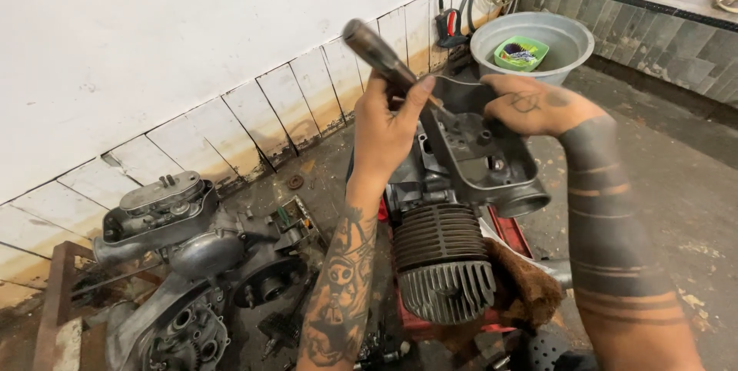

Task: Cleaning and inspecting motorcycle engine components using a brush

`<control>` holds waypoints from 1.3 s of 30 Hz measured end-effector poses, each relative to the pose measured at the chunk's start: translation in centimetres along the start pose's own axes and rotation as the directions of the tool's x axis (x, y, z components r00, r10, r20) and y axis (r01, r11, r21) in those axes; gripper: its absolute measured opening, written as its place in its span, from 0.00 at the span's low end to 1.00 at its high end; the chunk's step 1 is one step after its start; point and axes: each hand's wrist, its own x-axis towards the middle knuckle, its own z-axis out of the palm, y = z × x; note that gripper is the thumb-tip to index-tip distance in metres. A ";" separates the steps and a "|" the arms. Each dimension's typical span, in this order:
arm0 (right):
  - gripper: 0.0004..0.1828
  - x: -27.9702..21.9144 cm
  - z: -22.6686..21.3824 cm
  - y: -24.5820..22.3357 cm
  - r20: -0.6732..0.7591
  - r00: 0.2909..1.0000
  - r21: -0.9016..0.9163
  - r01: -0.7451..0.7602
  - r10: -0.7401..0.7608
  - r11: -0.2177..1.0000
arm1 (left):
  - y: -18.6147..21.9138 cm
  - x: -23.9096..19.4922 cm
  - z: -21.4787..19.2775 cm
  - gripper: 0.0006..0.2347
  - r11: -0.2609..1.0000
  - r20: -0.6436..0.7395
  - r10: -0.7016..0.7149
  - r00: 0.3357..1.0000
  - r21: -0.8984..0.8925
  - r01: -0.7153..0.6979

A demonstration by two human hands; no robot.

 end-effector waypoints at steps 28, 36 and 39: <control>0.19 -13.6 -7.6 -4.5 -0.330 0.923 0.019 0.217 -0.199 0.976 | 12.1 -6.0 -2.0 0.26 0.841 0.224 -0.501 0.836 -0.102 0.531; 0.17 -20.3 -7.8 -10.5 -0.107 0.957 -0.043 0.268 -0.271 0.962 | 14.0 -16.4 -2.0 0.17 0.241 0.460 -0.548 0.699 -0.713 0.659; 0.17 -21.6 -6.7 -11.3 -0.049 0.953 -0.079 0.296 -0.300 0.952 | 16.9 -18.7 -3.3 0.15 0.256 0.369 -0.596 0.713 -0.754 0.604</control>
